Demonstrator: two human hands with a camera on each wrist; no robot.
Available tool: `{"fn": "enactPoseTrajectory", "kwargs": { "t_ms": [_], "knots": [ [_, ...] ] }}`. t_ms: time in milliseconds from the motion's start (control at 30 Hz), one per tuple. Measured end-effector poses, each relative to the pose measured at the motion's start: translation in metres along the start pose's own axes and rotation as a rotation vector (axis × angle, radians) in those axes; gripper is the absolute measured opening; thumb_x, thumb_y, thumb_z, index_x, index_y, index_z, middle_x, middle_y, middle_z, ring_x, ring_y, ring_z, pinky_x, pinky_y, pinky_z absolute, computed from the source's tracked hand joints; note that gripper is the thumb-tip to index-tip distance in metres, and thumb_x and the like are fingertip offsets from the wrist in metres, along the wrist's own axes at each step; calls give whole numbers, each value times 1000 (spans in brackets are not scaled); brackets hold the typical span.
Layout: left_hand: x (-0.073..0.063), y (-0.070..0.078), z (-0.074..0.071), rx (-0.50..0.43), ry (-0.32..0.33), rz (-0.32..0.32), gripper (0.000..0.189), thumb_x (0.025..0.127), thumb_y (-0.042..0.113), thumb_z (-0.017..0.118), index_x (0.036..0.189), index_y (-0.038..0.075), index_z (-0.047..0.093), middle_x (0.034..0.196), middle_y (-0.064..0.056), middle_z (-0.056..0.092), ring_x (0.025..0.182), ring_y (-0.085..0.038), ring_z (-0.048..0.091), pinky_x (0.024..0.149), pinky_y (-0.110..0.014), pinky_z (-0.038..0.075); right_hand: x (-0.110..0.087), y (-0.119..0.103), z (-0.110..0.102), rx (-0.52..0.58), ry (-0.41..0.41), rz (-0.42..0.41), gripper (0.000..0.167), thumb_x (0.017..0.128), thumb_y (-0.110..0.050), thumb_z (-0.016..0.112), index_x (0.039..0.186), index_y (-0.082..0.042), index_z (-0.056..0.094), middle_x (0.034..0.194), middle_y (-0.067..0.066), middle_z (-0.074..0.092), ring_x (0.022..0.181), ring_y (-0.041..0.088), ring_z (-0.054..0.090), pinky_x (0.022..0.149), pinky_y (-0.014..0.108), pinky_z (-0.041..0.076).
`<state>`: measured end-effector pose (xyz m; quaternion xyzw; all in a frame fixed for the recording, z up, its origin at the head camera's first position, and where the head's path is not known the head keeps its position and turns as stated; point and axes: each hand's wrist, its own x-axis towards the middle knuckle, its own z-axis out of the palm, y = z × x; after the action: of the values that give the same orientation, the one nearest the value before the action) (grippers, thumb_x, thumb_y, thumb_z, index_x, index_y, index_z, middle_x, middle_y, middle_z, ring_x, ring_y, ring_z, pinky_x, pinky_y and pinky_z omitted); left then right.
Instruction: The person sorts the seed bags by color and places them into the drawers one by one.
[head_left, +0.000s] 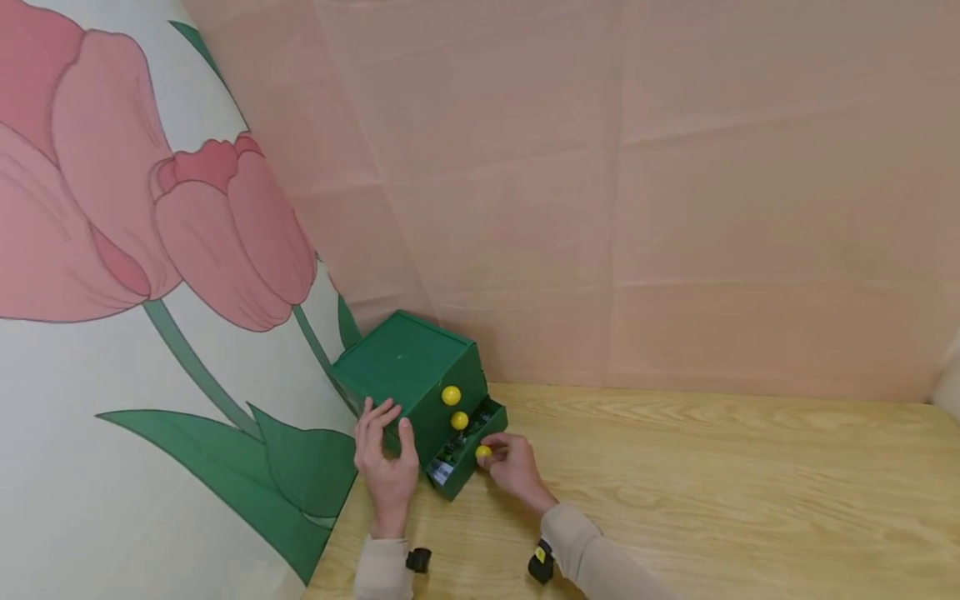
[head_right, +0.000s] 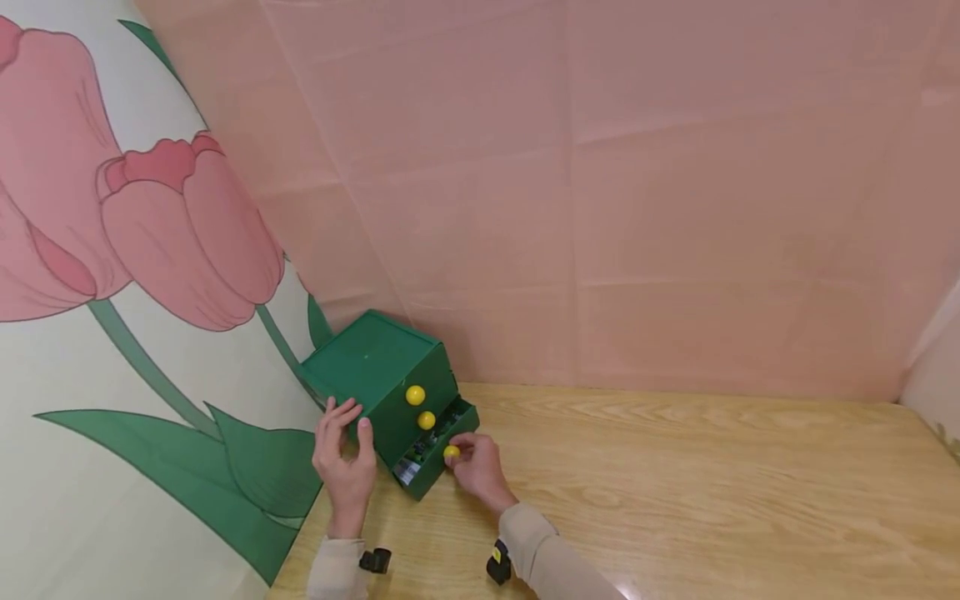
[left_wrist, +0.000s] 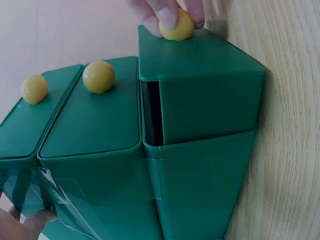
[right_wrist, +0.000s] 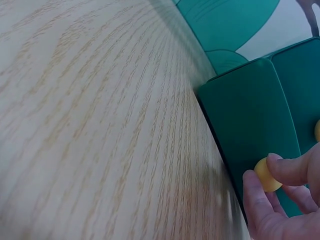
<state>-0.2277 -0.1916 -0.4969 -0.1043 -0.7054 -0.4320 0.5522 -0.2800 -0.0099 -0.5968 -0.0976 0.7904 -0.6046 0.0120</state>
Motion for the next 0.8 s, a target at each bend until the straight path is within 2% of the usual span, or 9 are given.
{"fn": "enactPoseTrajectory", "kwargs": {
  "t_ms": [133, 200, 300, 367, 800],
  "knots": [
    [1, 3, 1, 4, -6, 5, 22, 85, -21, 70, 105, -12, 73, 115, -33, 70, 130, -65, 53, 128, -58, 37, 1, 1, 1, 6, 8, -9, 20, 89, 8, 78, 108, 3, 77, 106, 16, 74, 91, 23, 72, 78, 32, 66],
    [2, 4, 1, 4, -6, 9, 22, 84, -22, 70, 104, -13, 73, 115, -34, 69, 130, -65, 53, 125, -64, 37, 2, 1, 1, 15, 9, -31, 21, 87, 10, 79, 107, 5, 76, 104, 18, 74, 89, 24, 73, 76, 30, 66],
    [2, 5, 0, 6, -7, 15, 21, 84, -23, 70, 103, -14, 73, 114, -35, 69, 129, -66, 53, 114, -79, 37, 3, 2, 3, 32, 5, -46, 22, 86, 13, 78, 107, 7, 76, 103, 20, 74, 88, 25, 75, 74, 30, 66],
    [2, 5, 0, 3, -6, 17, 21, 84, -23, 70, 103, -14, 73, 114, -35, 69, 129, -66, 53, 111, -82, 36, 3, 2, 3, 33, 4, -39, 22, 86, 12, 78, 107, 7, 76, 104, 20, 74, 88, 24, 75, 74, 29, 66],
    [2, 5, 0, 2, -10, 7, 21, 85, -22, 71, 104, -14, 73, 114, -35, 69, 130, -65, 53, 113, -81, 36, 6, -4, 4, 60, -8, 16, 20, 89, 9, 77, 109, 8, 75, 106, 21, 73, 92, 23, 74, 78, 32, 67]
  ]
}}
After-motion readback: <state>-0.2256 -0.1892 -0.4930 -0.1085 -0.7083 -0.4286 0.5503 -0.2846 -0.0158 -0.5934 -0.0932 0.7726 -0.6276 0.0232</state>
